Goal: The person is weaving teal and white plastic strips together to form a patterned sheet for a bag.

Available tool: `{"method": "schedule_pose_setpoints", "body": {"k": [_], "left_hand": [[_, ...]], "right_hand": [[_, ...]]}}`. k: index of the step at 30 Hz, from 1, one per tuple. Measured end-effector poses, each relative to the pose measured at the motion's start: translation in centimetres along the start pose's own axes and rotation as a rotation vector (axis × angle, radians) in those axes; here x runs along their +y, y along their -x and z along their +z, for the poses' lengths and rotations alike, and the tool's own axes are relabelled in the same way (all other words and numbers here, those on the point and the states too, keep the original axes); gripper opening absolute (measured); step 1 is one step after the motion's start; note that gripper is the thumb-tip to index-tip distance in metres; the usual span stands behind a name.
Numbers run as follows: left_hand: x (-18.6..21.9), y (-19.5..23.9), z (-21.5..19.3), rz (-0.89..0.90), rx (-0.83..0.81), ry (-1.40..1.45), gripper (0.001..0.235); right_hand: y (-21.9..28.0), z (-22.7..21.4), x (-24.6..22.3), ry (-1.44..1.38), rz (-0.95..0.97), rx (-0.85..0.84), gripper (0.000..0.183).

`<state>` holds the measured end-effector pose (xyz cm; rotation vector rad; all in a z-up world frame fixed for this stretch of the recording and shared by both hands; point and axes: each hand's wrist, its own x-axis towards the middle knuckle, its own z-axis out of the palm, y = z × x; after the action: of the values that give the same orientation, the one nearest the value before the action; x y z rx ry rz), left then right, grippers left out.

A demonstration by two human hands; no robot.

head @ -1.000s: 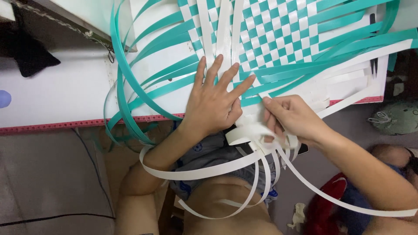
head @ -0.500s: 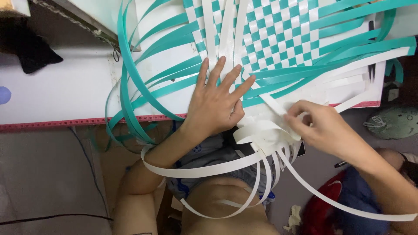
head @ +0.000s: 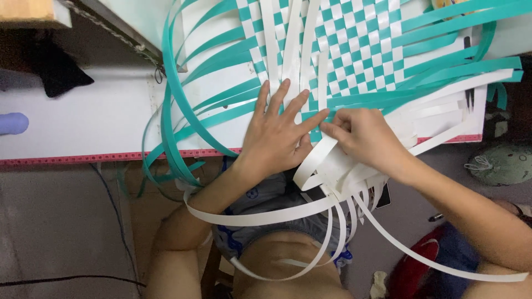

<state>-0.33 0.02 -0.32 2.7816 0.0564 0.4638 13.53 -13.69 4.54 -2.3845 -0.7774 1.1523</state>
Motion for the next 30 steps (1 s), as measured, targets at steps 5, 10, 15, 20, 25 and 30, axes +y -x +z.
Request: {"method": "schedule_pose_setpoints", "body": {"k": [5, 10, 15, 20, 25, 30], "left_hand": [[0.0, 0.2, 0.1, 0.000, 0.055, 0.010, 0.043], [-0.1, 0.1, 0.0, 0.015, 0.019, -0.049, 0.043], [-0.1, 0.2, -0.1, 0.007, 0.073, -0.022, 0.041], [-0.1, 0.2, -0.2, 0.014, 0.041, -0.062, 0.042], [-0.3, 0.3, -0.2, 0.025, 0.025, -0.094, 0.053], [-0.2, 0.2, -0.2, 0.042, 0.023, -0.130, 0.061]], "right_hand": [[-1.4, -2.3, -0.1, 0.386, -0.394, 0.316, 0.032], [-4.9, -1.2, -1.3, 0.310, -0.319, 0.260, 0.033], [-6.2, -1.4, -2.9, 0.291, -0.301, 0.241, 0.021], [-6.8, -1.4, -2.4, 0.346, -0.520, 0.275, 0.036], [-8.5, -1.4, -2.1, 0.150, -0.432, 0.259, 0.015], [-10.2, -3.3, -4.9, -0.068, -0.488, 0.298, 0.015]]}}
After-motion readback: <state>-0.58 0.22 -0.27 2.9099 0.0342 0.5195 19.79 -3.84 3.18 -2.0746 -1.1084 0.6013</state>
